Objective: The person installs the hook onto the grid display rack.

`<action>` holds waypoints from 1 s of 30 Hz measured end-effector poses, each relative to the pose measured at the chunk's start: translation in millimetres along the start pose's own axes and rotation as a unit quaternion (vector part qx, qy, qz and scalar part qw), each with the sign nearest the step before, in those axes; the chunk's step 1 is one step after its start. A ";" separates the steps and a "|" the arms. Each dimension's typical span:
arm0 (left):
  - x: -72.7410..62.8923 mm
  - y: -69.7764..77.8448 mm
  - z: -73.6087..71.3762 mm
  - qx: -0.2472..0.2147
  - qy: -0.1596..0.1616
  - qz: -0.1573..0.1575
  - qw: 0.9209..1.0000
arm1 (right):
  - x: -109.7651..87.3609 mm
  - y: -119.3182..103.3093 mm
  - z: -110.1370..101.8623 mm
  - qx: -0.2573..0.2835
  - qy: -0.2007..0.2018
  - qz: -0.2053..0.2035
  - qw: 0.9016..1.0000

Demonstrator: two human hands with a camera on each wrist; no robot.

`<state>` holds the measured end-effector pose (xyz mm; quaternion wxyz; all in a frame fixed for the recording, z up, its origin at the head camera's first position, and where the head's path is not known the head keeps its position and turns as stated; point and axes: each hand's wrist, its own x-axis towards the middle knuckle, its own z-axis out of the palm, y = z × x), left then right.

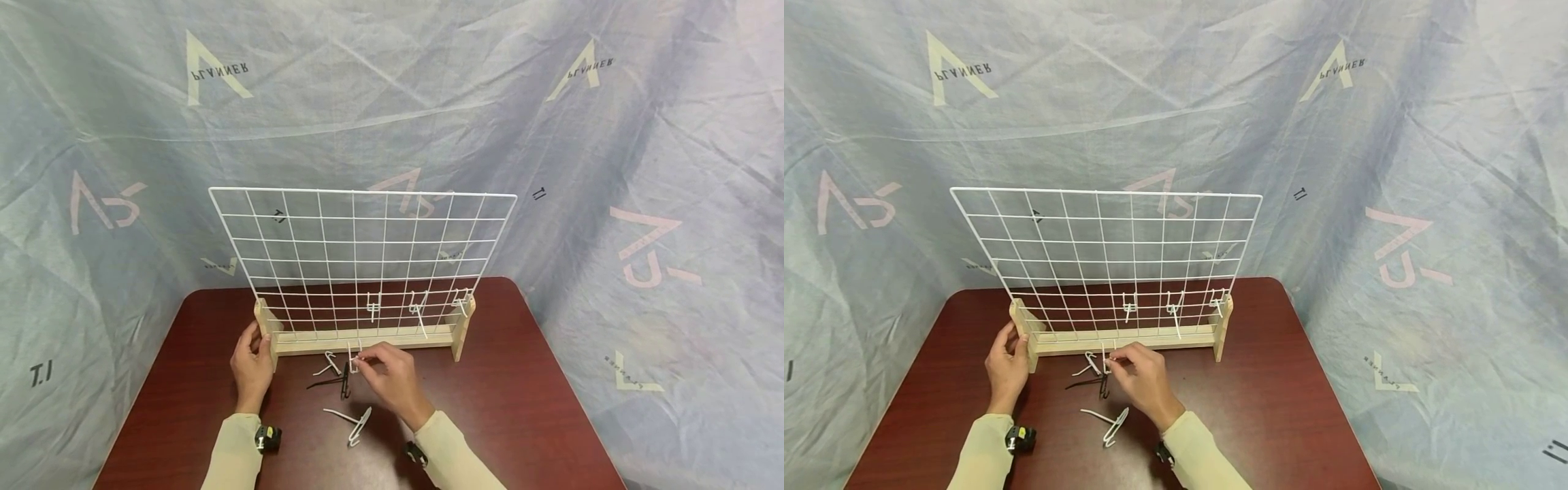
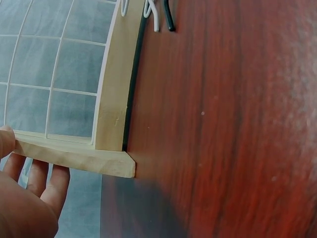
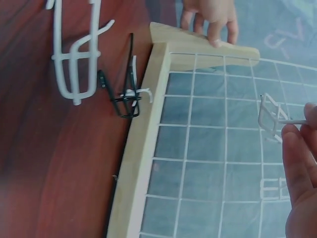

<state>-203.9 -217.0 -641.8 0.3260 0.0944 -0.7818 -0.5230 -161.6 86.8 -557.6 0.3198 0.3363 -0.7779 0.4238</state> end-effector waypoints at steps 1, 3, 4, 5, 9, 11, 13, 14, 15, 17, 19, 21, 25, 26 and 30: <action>0.1 0.2 0.0 0.000 -0.001 0.001 1.000 | 2.3 -1.5 0.2 0.001 -0.002 0.001 1.000; 0.6 0.0 0.1 -0.001 -0.002 0.000 1.000 | 6.6 -4.4 0.5 0.004 -0.007 0.003 1.000; 0.6 0.2 0.0 0.000 -0.002 0.001 1.000 | 8.7 -5.6 0.9 0.004 -0.009 0.002 1.000; 0.8 0.0 0.2 0.000 -0.003 0.000 1.000 | 10.6 -6.6 1.3 0.002 -0.011 -0.001 1.000; 0.7 -0.7 0.4 0.000 -0.002 -0.002 1.000 | 18.8 -10.1 2.8 -0.014 -0.022 -0.021 0.999; 0.8 -1.2 0.4 0.000 -0.002 -0.003 1.000 | 23.2 -11.7 3.7 -0.020 -0.023 -0.035 0.999; 0.9 -1.4 0.3 0.000 -0.002 -0.003 1.000 | 28.5 -13.7 4.6 -0.020 -0.021 -0.045 0.999; 0.7 -1.2 -0.1 0.000 -0.002 -0.002 1.000 | 31.1 -14.6 5.5 -0.019 -0.019 -0.050 0.998; 0.7 -1.2 -0.2 0.000 -0.002 -0.001 1.000 | 33.5 -15.4 6.6 -0.020 -0.015 -0.056 0.998; -0.1 -0.7 -0.7 -0.001 -0.001 -0.001 1.000 | 38.0 -16.9 8.9 -0.019 -0.010 -0.064 0.998; -0.9 -0.1 -1.2 -0.003 -0.002 -0.002 1.000 | 41.9 -18.5 11.1 -0.024 -0.004 -0.072 0.997; -1.5 0.0 -1.6 -0.005 -0.004 -0.003 1.000 | 45.8 -20.5 12.8 -0.028 -0.001 -0.076 0.997; -1.6 0.8 -1.9 -0.007 -0.006 0.000 1.000 | 54.2 -24.5 15.6 -0.037 0.002 -0.077 0.996; -1.7 1.2 -2.1 -0.007 -0.006 0.001 1.000 | 56.5 -25.1 16.5 -0.035 0.002 -0.077 0.996; -1.4 1.6 -1.6 -0.007 -0.002 0.002 1.000 | 64.4 -25.2 20.2 -0.037 0.006 -0.076 0.996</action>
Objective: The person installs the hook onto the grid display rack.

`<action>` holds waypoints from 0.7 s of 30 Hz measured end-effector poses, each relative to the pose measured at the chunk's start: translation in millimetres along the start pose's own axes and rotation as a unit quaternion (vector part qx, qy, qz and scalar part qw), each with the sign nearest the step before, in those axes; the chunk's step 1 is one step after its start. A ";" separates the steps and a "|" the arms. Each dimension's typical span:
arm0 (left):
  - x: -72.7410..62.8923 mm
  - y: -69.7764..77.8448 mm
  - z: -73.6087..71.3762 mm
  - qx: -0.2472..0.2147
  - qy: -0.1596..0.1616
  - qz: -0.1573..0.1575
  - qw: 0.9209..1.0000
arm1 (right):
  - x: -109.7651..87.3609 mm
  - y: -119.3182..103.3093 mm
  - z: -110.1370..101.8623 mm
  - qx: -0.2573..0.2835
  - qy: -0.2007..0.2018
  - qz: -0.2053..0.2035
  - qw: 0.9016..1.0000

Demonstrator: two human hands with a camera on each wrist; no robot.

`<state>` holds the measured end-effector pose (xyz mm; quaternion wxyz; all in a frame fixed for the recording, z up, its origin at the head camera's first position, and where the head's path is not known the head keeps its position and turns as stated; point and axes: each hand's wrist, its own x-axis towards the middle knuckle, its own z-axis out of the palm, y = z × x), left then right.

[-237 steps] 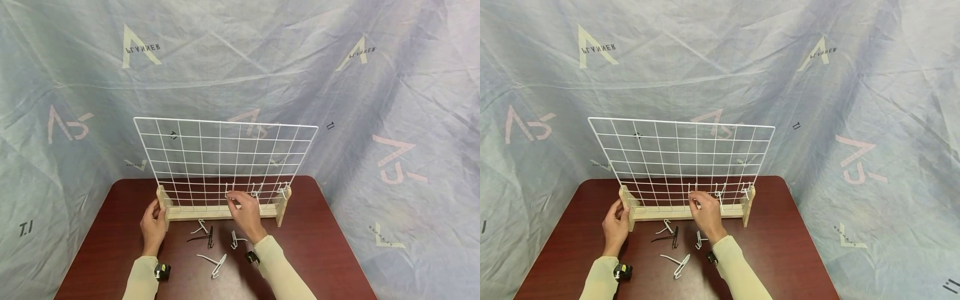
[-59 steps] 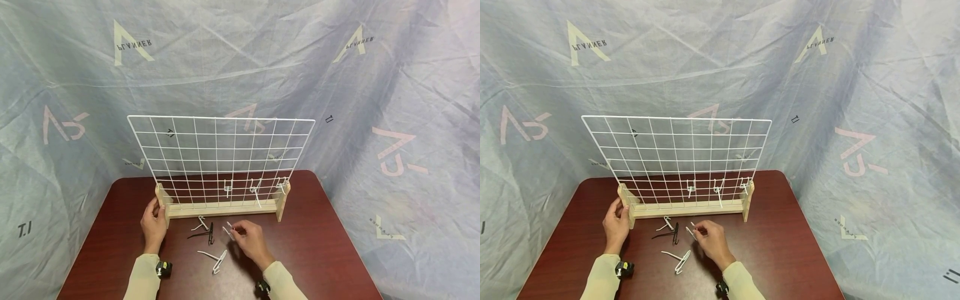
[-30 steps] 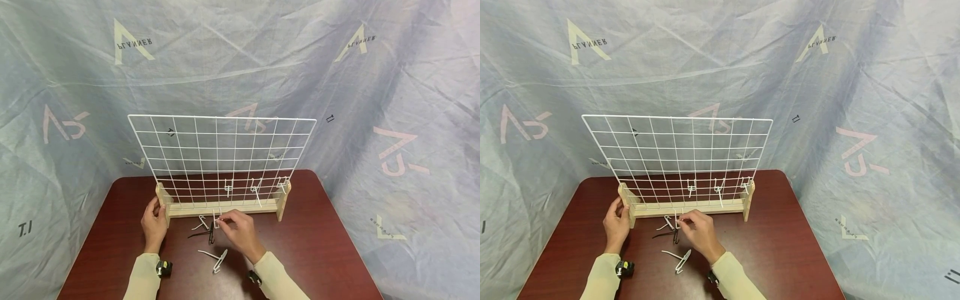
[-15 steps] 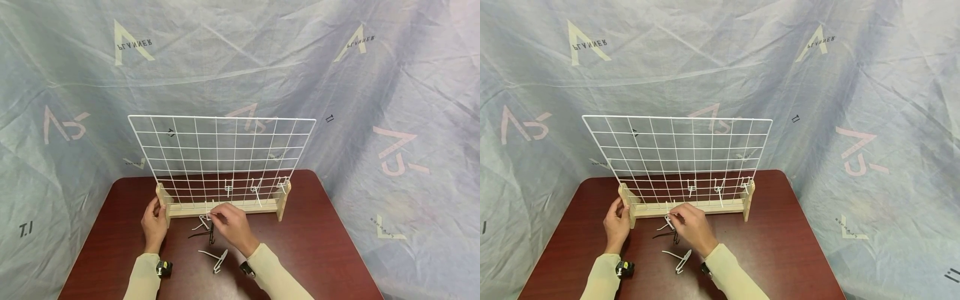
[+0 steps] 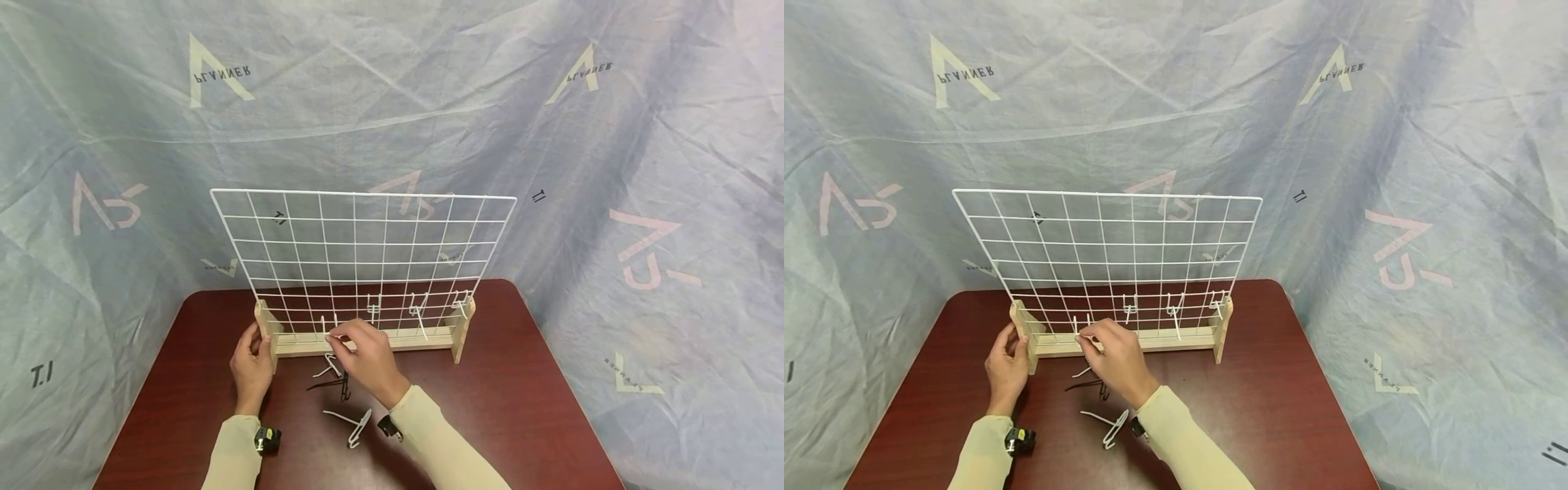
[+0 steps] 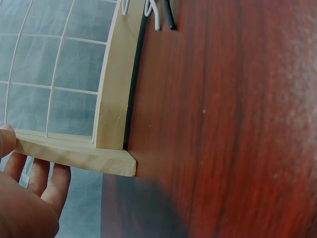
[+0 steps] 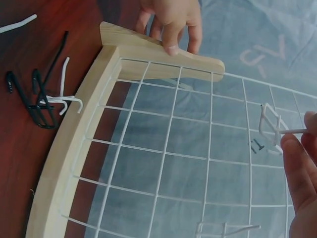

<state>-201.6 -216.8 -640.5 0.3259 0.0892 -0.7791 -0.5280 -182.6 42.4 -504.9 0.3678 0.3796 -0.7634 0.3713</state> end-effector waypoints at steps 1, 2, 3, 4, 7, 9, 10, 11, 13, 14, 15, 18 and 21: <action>-0.2 0.2 -0.3 -0.001 0.001 0.001 1.000 | 1.8 0.4 1.0 0.000 0.001 0.001 1.000; -0.2 0.5 -0.6 -0.001 0.001 0.000 1.000 | 3.7 0.6 1.9 -0.002 0.002 0.002 1.000; -0.1 0.5 -0.7 -0.002 0.001 0.000 1.000 | 5.6 0.5 2.5 -0.006 0.003 0.004 1.000; 0.0 0.2 -0.9 -0.003 -0.001 0.000 1.000 | 7.5 0.7 3.1 -0.010 0.004 0.005 1.000; 0.1 0.9 -1.9 -0.006 0.003 -0.001 1.000 | 13.2 0.7 4.9 -0.022 0.002 0.006 1.000; -0.2 1.5 -2.0 -0.003 0.004 -0.003 1.000 | 16.2 0.8 5.7 -0.031 0.001 0.006 0.999; -0.4 1.7 -2.0 0.000 0.004 -0.004 1.000 | 17.5 0.9 6.2 -0.035 0.001 0.007 0.999; -0.7 2.0 -1.9 0.000 0.004 -0.005 1.000 | 18.6 1.1 6.8 -0.036 0.000 0.007 0.999; -1.0 2.3 -1.7 0.001 0.002 -0.007 1.000 | 20.4 2.0 8.5 -0.038 0.000 0.009 0.999; -1.0 2.2 -1.6 0.001 0.002 -0.008 1.000 | 21.2 2.7 9.7 -0.040 0.000 0.009 0.999; -1.1 2.1 -1.5 0.001 0.001 -0.008 1.000 | 21.9 3.3 11.0 -0.041 0.000 0.010 0.999; -1.3 2.2 -1.2 0.000 0.001 -0.009 1.000 | 25.0 5.3 14.3 -0.047 0.000 0.010 0.999; -1.4 2.3 -1.3 0.001 0.003 -0.006 1.000 | 28.7 7.2 17.0 -0.056 -0.004 0.012 0.998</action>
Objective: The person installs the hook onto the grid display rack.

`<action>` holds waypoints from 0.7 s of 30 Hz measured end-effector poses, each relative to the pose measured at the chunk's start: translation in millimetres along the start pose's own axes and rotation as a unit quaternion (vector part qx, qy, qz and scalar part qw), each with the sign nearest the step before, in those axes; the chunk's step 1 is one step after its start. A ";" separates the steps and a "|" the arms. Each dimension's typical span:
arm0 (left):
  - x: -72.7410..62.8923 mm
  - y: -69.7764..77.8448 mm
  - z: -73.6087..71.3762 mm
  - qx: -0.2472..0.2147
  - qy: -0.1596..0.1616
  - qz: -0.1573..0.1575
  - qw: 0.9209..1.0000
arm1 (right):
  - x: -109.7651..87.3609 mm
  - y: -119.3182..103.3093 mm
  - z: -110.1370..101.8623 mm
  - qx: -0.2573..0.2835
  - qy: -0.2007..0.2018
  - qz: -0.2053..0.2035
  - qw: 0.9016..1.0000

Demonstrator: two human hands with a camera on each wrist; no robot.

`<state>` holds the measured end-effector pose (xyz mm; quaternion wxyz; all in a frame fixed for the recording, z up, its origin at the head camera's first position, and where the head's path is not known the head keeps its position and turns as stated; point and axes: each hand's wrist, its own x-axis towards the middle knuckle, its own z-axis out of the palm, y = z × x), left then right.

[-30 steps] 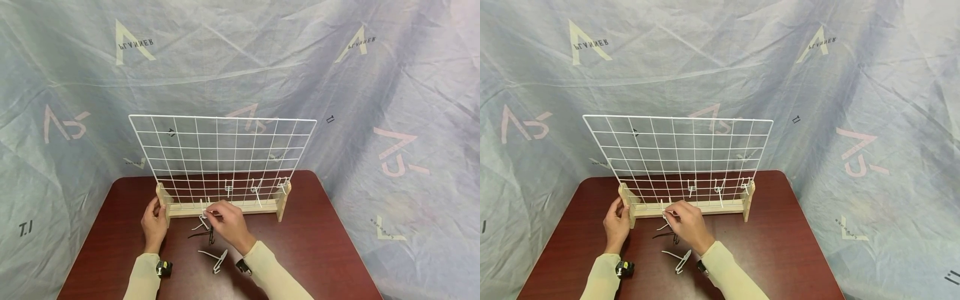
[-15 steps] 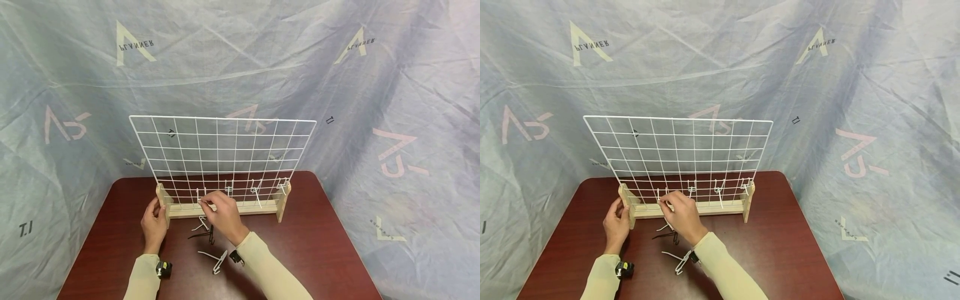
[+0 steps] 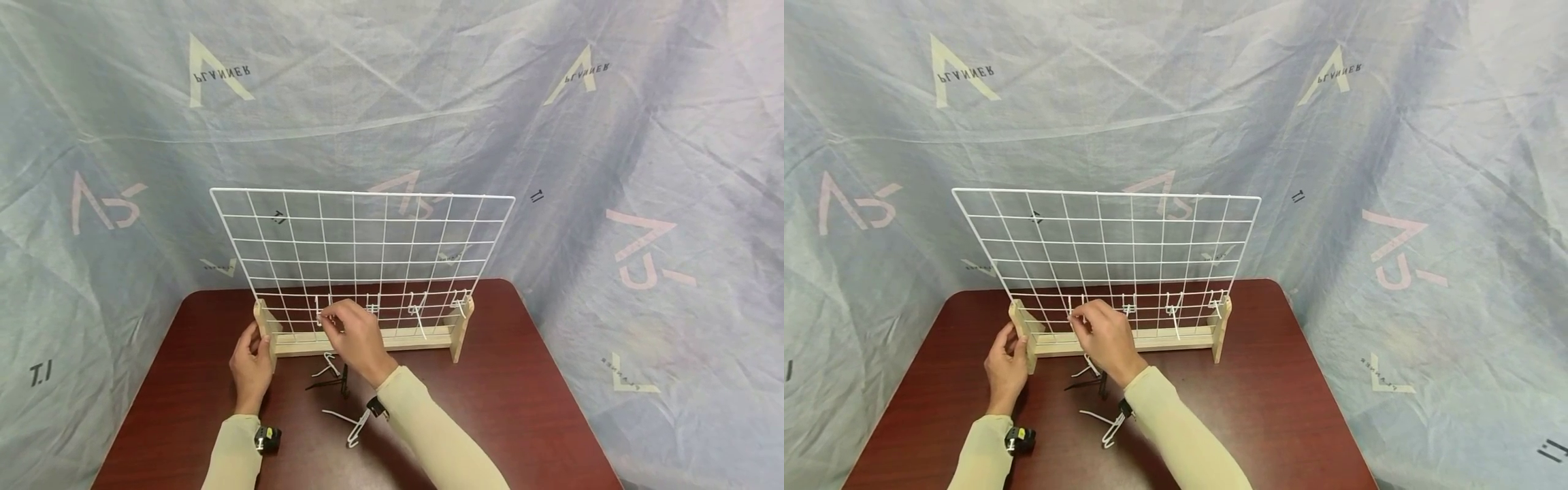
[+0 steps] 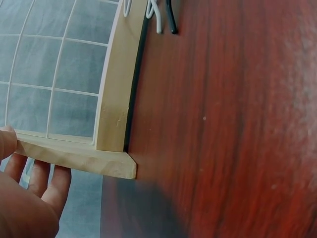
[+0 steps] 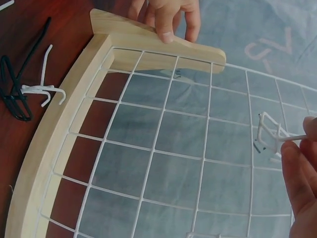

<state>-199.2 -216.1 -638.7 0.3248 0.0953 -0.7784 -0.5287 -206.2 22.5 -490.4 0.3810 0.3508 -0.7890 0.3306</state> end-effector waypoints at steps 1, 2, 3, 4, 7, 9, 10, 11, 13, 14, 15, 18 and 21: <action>-0.2 0.3 0.1 -0.001 0.001 0.001 1.000 | 1.4 0.7 0.5 -0.002 -0.002 0.001 1.000; -0.4 0.5 0.1 -0.001 0.003 0.002 1.000 | 2.8 1.4 1.2 -0.004 -0.005 0.001 1.000; -0.6 0.6 0.1 -0.002 0.004 0.003 1.000 | 4.0 2.1 1.9 -0.005 -0.008 0.002 1.000; -0.8 0.7 0.1 -0.002 0.006 0.004 1.000 | 5.1 2.7 2.6 -0.006 -0.010 0.004 1.000; -1.0 0.9 0.1 -0.003 0.007 0.006 1.000 | 7.8 4.1 5.2 -0.010 -0.013 0.011 1.000; -1.1 0.2 -0.2 -0.001 0.005 0.005 1.000 | 8.7 4.5 7.9 -0.013 -0.016 0.018 1.000; -1.1 -0.3 -0.1 0.000 0.004 0.004 1.000 | 9.0 4.8 9.5 -0.014 -0.017 0.021 1.000; -1.1 -0.9 0.0 0.001 0.003 0.002 1.000 | 9.3 5.0 10.9 -0.015 -0.018 0.024 0.999; -1.1 -1.9 0.4 0.004 0.001 -0.001 1.000 | 9.6 5.6 13.8 -0.018 -0.020 0.028 0.999; -1.4 -2.0 0.3 0.004 0.000 -0.002 1.000 | 9.6 6.0 15.2 -0.020 -0.020 0.029 0.999; -1.5 -2.4 0.4 0.005 0.000 -0.002 1.000 | 9.5 6.5 16.5 -0.024 -0.019 0.029 0.999; -1.7 -2.2 0.2 0.005 -0.001 -0.001 1.000 | 9.2 8.4 20.1 -0.040 -0.012 0.026 0.999; -1.5 -2.3 0.0 0.002 0.000 0.002 1.000 | 8.6 10.0 23.0 -0.054 -0.007 0.023 0.998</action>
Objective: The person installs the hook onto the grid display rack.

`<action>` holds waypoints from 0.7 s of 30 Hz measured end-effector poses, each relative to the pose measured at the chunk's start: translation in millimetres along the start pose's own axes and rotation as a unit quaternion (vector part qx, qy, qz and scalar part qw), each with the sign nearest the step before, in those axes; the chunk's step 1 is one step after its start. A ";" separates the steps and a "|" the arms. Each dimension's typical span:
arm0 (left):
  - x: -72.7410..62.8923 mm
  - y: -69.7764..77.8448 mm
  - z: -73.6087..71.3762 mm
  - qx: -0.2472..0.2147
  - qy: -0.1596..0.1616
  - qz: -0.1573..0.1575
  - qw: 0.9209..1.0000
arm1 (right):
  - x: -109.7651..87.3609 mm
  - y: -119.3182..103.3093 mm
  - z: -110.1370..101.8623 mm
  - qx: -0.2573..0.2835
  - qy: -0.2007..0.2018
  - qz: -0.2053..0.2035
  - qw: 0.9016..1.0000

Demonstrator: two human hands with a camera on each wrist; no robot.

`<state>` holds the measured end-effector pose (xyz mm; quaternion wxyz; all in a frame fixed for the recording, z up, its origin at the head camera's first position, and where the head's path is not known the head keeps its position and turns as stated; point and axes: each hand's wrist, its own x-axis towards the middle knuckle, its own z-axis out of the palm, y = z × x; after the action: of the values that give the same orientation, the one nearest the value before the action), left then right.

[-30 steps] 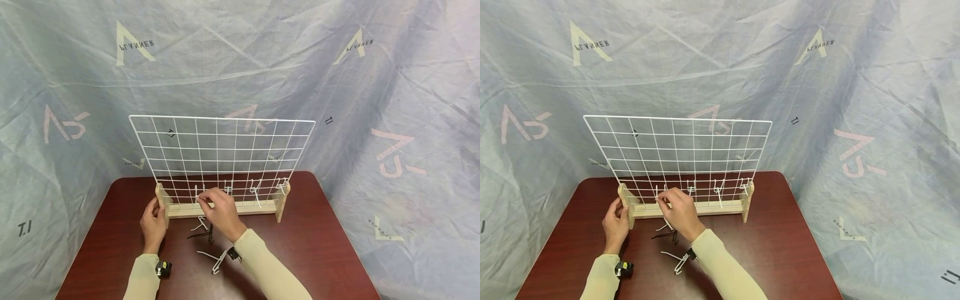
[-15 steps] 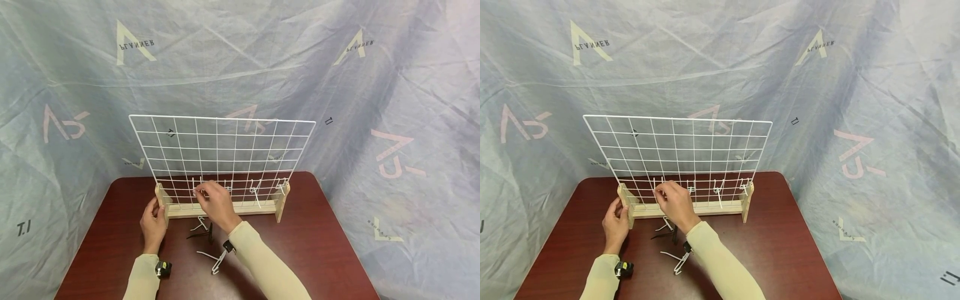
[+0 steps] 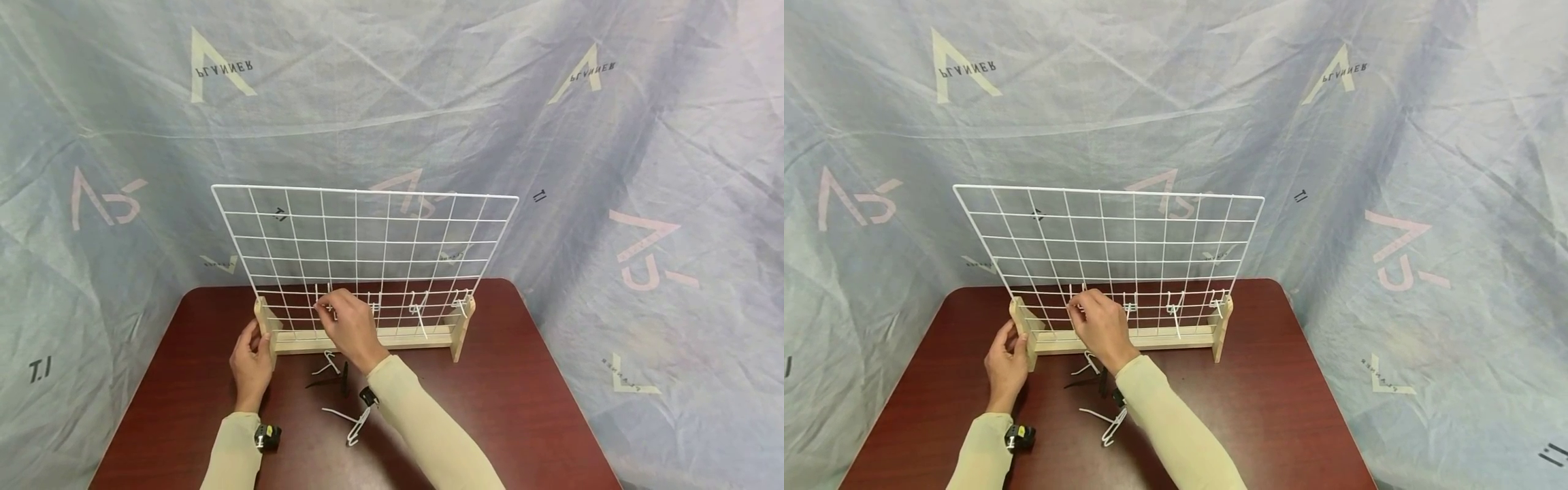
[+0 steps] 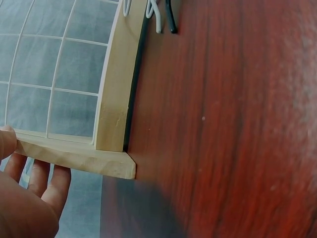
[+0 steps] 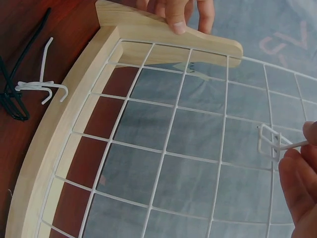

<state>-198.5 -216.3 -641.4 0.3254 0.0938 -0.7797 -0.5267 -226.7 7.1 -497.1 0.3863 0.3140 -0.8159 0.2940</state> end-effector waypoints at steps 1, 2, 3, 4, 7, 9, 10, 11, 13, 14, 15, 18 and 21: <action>0.4 0.4 0.0 -0.001 0.000 0.002 1.000 | 0.1 0.2 0.5 -0.003 0.001 0.000 1.000; 0.6 0.6 -0.1 -0.001 0.000 0.003 1.000 | 0.1 0.3 0.9 -0.006 0.001 0.001 1.000; 0.8 0.5 -0.1 0.000 0.000 0.003 1.000 | -0.1 0.3 1.2 -0.008 0.001 0.001 1.000; 0.9 0.8 -0.2 0.000 0.001 0.003 1.000 | -0.3 0.2 1.4 -0.010 0.000 0.001 1.000; 0.9 1.6 -0.4 0.004 0.002 0.003 1.000 | -1.9 -0.1 2.1 -0.016 -0.004 0.004 1.000; 1.0 1.8 -0.5 0.006 0.002 0.000 1.000 | -3.6 0.0 3.4 -0.019 -0.005 0.004 1.000; 1.0 2.2 -0.8 0.006 0.002 -0.001 1.000 | -4.3 0.0 3.9 -0.020 -0.005 0.003 1.000; 0.9 2.4 -1.0 0.006 0.000 -0.001 1.000 | -4.9 0.1 4.4 -0.021 -0.004 0.001 1.000; 1.1 2.2 -1.0 0.004 0.001 0.000 1.000 | -6.3 0.3 6.0 -0.023 -0.003 -0.003 1.000; 1.1 1.8 -0.9 0.004 0.001 0.000 1.000 | -7.0 0.3 6.7 -0.022 -0.003 -0.005 1.000; 1.2 1.6 -0.9 0.003 0.001 0.000 1.000 | -7.5 0.0 7.0 -0.023 -0.003 -0.007 1.000; 1.5 -0.3 -0.1 0.005 0.001 0.000 1.000 | -9.5 -0.5 8.7 -0.027 -0.002 -0.009 1.000; 1.9 -0.7 -0.5 0.009 0.002 0.000 1.000 | -11.0 -1.2 9.8 -0.031 -0.001 -0.010 0.999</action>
<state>-199.8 -218.0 -641.1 0.3259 0.0981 -0.7839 -0.5193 -224.7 2.4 -511.0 0.3977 0.3105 -0.8218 0.2645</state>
